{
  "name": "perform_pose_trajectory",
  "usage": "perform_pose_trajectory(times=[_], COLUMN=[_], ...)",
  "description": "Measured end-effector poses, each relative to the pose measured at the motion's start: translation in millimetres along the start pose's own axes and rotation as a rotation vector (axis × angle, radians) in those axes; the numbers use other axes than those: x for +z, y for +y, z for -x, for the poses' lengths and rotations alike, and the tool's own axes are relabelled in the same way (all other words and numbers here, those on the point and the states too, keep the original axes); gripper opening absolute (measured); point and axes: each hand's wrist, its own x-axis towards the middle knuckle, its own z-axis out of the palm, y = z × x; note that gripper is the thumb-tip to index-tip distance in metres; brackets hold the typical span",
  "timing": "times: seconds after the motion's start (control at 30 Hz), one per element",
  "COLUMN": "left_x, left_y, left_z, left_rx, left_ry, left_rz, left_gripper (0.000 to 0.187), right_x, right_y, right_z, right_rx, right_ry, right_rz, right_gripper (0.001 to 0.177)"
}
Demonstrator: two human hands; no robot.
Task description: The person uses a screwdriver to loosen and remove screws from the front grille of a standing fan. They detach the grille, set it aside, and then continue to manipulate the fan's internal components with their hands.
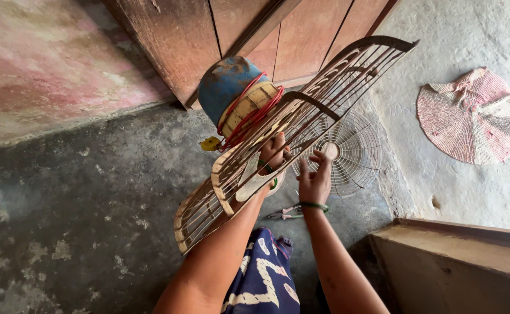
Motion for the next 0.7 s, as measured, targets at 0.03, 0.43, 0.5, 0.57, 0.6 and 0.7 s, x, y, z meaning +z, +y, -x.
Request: perform_pose_trajectory(times=[0.03, 0.43, 0.5, 0.57, 0.6, 0.7], left_x=[0, -7, -11, -13, -13, -8], left_y=[0, -16, -17, -13, -10, 4], left_z=[-1, -10, -13, -15, -15, -7], left_rx=[-0.015, -0.031, 0.001, 0.035, 0.053, -0.032], left_ry=[-0.001, 0.075, 0.049, 0.025, 0.013, 0.025], left_rz=[-0.018, -0.093, -0.153, -0.211, -0.241, -0.308], left_gripper=[0.035, 0.04, 0.04, 0.039, 0.039, 0.043], right_x=[1, 10, 10, 11, 11, 12], right_y=[0, -23, -24, -24, -24, -25], right_z=[6, 3, 4, 8, 11, 17], right_rx=[-0.185, -0.161, -0.145, -0.14, -0.15, -0.177], right_ry=[-0.002, 0.001, -0.025, -0.047, -0.058, -0.085], right_rz=[0.039, 0.22, 0.263, 0.313, 0.311, 0.276], right_gripper=[0.057, 0.071, 0.066, 0.06, 0.058, 0.053])
